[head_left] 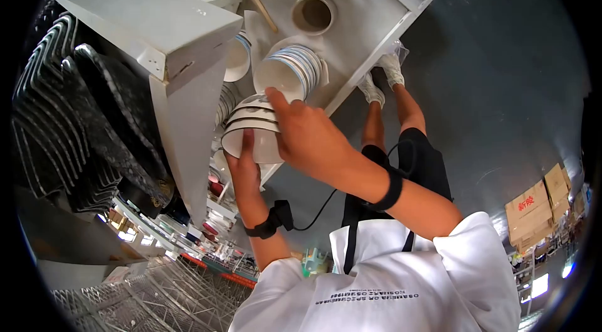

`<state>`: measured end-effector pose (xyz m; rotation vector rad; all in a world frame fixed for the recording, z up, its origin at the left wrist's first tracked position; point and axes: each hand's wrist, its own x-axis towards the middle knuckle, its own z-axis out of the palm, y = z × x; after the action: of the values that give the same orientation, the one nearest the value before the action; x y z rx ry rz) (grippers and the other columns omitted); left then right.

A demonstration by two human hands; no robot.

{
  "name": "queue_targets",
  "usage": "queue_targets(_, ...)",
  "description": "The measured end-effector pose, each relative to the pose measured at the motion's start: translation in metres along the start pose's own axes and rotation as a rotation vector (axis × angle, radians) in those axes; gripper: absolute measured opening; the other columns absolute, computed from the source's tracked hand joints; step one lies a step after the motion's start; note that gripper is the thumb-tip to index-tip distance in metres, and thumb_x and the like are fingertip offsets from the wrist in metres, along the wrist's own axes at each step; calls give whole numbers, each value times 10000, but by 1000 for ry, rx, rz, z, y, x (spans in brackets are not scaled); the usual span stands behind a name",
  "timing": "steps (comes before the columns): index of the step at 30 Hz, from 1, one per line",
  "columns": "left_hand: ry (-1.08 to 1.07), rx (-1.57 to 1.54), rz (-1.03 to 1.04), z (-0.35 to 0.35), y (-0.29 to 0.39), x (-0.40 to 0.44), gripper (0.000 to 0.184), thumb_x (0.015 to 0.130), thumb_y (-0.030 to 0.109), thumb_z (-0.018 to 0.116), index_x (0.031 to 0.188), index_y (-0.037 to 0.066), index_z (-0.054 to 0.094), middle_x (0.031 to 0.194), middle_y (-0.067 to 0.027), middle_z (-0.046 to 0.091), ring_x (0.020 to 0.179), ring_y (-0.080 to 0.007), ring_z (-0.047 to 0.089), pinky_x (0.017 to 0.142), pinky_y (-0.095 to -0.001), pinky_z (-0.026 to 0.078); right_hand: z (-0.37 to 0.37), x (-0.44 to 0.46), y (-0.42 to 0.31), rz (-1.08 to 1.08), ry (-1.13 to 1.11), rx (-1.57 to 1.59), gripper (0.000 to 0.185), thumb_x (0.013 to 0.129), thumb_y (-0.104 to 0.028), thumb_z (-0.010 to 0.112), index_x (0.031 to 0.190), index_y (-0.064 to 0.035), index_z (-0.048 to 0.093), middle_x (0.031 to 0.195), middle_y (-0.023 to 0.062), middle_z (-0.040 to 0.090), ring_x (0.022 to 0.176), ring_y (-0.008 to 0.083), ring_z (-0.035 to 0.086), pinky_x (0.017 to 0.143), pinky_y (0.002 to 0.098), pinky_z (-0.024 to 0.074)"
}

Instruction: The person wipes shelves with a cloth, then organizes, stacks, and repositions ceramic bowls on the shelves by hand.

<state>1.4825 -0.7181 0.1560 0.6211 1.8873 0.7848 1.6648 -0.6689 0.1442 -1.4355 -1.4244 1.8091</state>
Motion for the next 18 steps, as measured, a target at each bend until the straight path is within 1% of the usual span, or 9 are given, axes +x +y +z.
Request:
queue_targets(4, 84, -29, 21, -20, -2, 33, 444, 945, 67, 577, 1368, 22, 446, 1350, -114, 525, 1223, -247, 530, 1013, -372, 447, 26, 23, -9, -1, -42, 44, 647, 781, -20, 594, 1364, 57, 322, 854, 296, 576, 746, 482, 611, 682, 512, 512)
queue_targets(7, 163, -78, 4, -38, -8, 57, 438, 946, 114, 607, 1348, 6, 472, 1290, -128, 558, 1183, -242, 548, 1008, -364, 451, 57, 38, -3, -44, 27, 134, 651, 809, -39, 590, 1381, 57, 294, 946, 307, 557, 804, 480, 602, 729, 515, 500)
queue_targets(9, 157, -96, 46, -45, -13, 71, 443, 953, 133, 604, 1361, 33, 463, 1303, -104, 543, 1205, -241, 525, 1017, -363, 440, 75, 32, -1, -191, 241, 233, 625, 831, -67, 598, 1370, 56, 308, 993, 310, 538, 871, 484, 580, 775, 505, 483)
queue_targets(10, 125, -202, 8, -63, -26, 86, 453, 951, 140, 599, 1368, 38, 452, 1330, -105, 524, 1210, -244, 519, 1020, -363, 436, 70, 28, -2, -179, 244, 231, 625, 831, -67, 598, 1370, 56, 308, 993, 310, 538, 871, 484, 580, 775, 505, 483)
queue_targets(12, 65, 589, 209, -134, -85, 132, 485, 939, 201, 596, 1373, 38, 451, 1369, -124, 500, 1234, -268, 501, 1025, -373, 429, 50, 15, -6, -99, 100, 339, 571, 842, -78, 604, 1345, 34, 357, 1009, 274, 544, 939, 476, 562, 816, 490, 471)
queue_targets(13, 97, 941, 328, -169, -114, 154, 503, 933, 231, 594, 1375, 38, 450, 1389, -133, 489, 1246, -279, 492, 1027, -378, 425, 43, 10, -2, -96, 100, 339, 571, 842, -78, 604, 1345, 34, 357, 1009, 274, 544, 939, 476, 562, 816, 490, 471)
queue_targets(14, 122, 772, 288, -189, -131, 180, 513, 912, 239, 642, 1350, 32, 471, 1325, -117, 534, 1190, -260, 538, 922, -377, 496, 34, 5, 4, -105, 126, 284, 528, 843, -75, 606, 1317, 23, 393, 1025, 258, 547, 958, 459, 561, 822, 481, 470)
queue_targets(16, 129, 546, 192, -147, -93, 170, 514, 909, 238, 646, 1348, 38, 470, 1316, -117, 539, 1168, -262, 551, 891, -375, 508, 21, 1, 18, -124, 157, 231, 487, 845, -72, 607, 1290, 11, 428, 1041, 243, 550, 977, 442, 560, 828, 472, 468)
queue_targets(18, 127, 297, 84, -90, -42, 150, 515, 906, 238, 651, 1347, 44, 469, 1306, -117, 544, 1146, -263, 564, 860, -374, 519, 10, -3, 32, -210, 331, 62, 389, 822, -58, 609, 1189, -17, 489, 1086, 196, 526, 984, 387, 553, 810, 451, 485)
